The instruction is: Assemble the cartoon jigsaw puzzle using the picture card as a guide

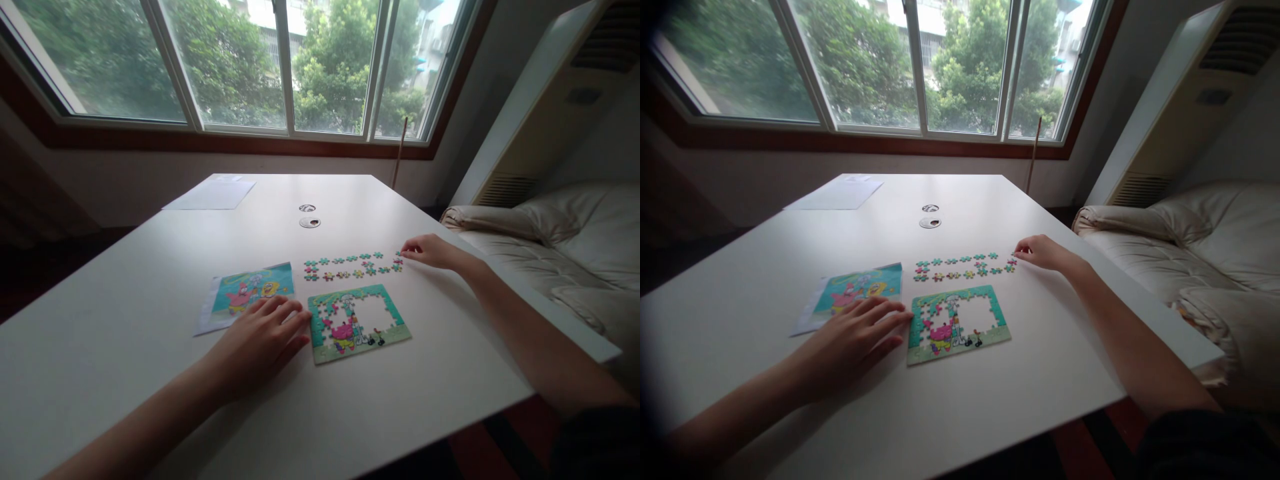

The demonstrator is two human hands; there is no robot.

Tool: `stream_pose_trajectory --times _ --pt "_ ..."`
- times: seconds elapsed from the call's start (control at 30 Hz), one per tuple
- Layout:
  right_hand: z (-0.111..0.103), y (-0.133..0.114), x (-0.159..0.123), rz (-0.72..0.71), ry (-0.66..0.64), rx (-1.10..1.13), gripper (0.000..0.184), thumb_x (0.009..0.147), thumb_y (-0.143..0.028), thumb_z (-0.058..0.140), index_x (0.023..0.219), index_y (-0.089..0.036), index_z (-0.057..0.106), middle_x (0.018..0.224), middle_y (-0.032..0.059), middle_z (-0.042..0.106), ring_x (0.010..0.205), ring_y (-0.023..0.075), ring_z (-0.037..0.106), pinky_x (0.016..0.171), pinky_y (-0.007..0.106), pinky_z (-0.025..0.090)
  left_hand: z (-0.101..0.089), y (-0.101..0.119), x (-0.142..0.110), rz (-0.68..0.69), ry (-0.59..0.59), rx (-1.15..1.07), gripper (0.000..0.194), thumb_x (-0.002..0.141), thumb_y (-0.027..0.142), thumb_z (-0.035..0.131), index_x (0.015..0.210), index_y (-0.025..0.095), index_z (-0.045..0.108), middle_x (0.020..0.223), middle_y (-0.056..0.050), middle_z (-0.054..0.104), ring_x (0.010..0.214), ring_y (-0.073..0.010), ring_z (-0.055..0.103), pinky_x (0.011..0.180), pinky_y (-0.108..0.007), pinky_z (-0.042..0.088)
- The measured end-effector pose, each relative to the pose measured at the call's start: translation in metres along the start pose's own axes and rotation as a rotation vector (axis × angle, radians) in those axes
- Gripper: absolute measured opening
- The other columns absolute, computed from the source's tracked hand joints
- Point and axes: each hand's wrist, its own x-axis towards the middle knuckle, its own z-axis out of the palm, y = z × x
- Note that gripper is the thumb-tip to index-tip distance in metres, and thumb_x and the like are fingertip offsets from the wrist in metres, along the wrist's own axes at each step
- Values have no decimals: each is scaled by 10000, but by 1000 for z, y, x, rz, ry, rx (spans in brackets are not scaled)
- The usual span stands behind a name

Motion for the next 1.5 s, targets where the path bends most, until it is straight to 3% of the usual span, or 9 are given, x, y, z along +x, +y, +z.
stream_pose_trajectory --times 0.3,0.5,0.7,0.83,1.0,1.1,1.3,1.5 --pt "5 -3 1 -46 -62 78 271 765 -323 532 930 -192 701 762 34 660 612 117 514 605 221 377 2 -1 1 7 1 7 239 912 274 451 1123 197 533 1085 -74 582 1031 -259 488 881 -424 405" --pt "8 0 2 56 -120 100 269 723 -307 553 926 -184 679 799 28 660 630 116 535 609 212 394 1 1 0 12 3 11 230 914 270 449 1112 194 538 1078 -75 586 1022 -255 490 878 -417 408" --pt "0 -5 0 87 -34 135 192 687 -329 592 776 -166 639 739 28 646 632 128 538 583 224 381 1 4 1 -4 21 16 234 912 263 452 1112 182 542 1092 -82 580 1021 -256 492 882 -429 407" --pt "-3 -38 -3 -13 30 381 268 719 -403 604 784 -144 619 705 34 635 637 124 539 595 232 392 2 7 2 30 21 6 234 913 267 447 1117 201 542 1094 -79 576 1012 -251 497 877 -427 410" --pt "8 -108 -15 -299 -125 633 278 757 -408 604 824 -141 644 714 25 643 633 102 532 578 215 387 3 7 3 43 3 -9 227 917 265 438 1111 215 544 1088 -78 572 1005 -250 492 870 -430 409" --pt "16 -137 -24 -356 -180 640 231 770 -362 608 835 -147 659 708 18 636 631 97 523 574 207 389 4 6 3 42 -2 -10 222 914 254 442 1108 213 543 1076 -74 574 997 -252 493 863 -436 409" --pt "24 -151 -27 -292 -146 616 158 748 -281 637 811 -143 679 687 8 647 605 90 524 553 190 378 6 8 3 51 10 -3 215 914 256 439 1098 211 540 1083 -75 567 1004 -255 488 858 -440 407" --pt "33 -150 -25 -354 -72 517 147 747 -288 641 786 -153 682 701 15 645 637 102 543 620 209 394 7 10 5 56 23 5 227 911 250 436 1111 212 536 1088 -75 565 990 -256 496 844 -437 414"
